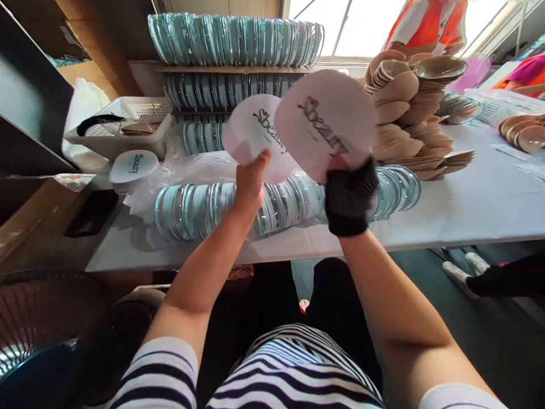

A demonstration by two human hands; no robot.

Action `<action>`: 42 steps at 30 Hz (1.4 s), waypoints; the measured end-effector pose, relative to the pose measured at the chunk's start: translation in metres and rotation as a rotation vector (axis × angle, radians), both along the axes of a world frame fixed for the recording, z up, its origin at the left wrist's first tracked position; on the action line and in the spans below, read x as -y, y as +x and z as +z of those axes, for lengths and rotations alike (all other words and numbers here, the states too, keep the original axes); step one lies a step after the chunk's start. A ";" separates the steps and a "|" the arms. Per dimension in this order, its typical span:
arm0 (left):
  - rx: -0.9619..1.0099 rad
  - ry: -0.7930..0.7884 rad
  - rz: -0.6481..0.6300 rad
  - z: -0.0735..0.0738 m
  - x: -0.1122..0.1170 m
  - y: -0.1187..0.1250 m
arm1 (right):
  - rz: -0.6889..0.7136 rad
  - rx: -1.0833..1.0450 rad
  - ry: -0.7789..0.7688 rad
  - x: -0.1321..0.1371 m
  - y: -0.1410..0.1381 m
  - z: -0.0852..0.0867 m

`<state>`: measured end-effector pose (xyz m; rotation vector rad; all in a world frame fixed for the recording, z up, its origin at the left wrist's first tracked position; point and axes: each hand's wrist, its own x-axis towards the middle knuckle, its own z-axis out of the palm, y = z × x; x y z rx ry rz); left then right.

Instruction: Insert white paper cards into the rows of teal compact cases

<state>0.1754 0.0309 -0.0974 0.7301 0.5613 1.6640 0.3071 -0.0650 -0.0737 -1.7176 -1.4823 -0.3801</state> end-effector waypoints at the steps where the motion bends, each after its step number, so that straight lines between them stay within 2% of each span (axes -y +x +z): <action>1: -0.005 -0.014 0.013 0.001 -0.003 -0.005 | -0.024 0.021 -0.010 0.023 0.003 -0.004; 4: -0.003 -0.060 0.016 -0.001 -0.013 -0.016 | 0.054 0.142 -0.253 0.091 0.004 -0.024; 6: 0.012 -0.069 -0.008 -0.005 -0.016 -0.018 | 0.133 0.194 -0.406 0.115 -0.003 -0.038; 7: 0.018 -0.068 -0.019 -0.007 -0.017 -0.017 | 0.158 0.204 -0.465 0.117 -0.008 -0.043; 9: 0.020 -0.065 -0.034 -0.010 -0.015 -0.016 | 0.164 0.219 -0.554 0.105 -0.020 -0.048; 12: 0.009 -0.065 -0.042 -0.011 -0.013 -0.013 | 0.143 0.264 -0.654 0.064 -0.035 -0.050; 16: 0.010 -0.058 -0.025 -0.012 -0.014 -0.014 | 0.152 0.290 -0.674 0.024 -0.044 -0.055; 20: 0.034 -0.066 0.001 -0.013 -0.017 -0.017 | 0.112 0.238 -0.553 0.019 -0.042 -0.067; 23: 0.051 -0.074 0.006 -0.015 -0.020 -0.018 | 0.080 0.215 -0.541 0.014 -0.044 -0.070; 28: 0.046 -0.103 -0.005 -0.017 -0.023 -0.019 | 0.206 0.359 -0.621 0.002 -0.052 -0.052; 32: 0.057 -0.118 -0.015 -0.015 -0.022 -0.023 | 0.294 0.411 -0.766 0.001 -0.046 -0.045; 33: 0.059 -0.116 -0.011 -0.015 -0.020 -0.024 | 0.342 0.332 -0.808 0.001 -0.042 -0.045; 36: 0.052 -0.116 0.015 -0.016 -0.018 -0.022 | 0.536 -0.095 -0.921 -0.001 -0.032 -0.050; 39: 0.034 -0.096 0.053 -0.019 -0.017 -0.011 | 0.746 -0.483 -0.948 -0.005 -0.028 -0.050; 41: 0.010 -0.064 0.106 -0.018 -0.014 -0.006 | 0.790 -0.501 -0.928 -0.007 -0.028 -0.047; 42: -0.007 -0.042 0.140 -0.016 -0.011 -0.008 | 0.749 -0.415 -0.888 -0.007 -0.027 -0.045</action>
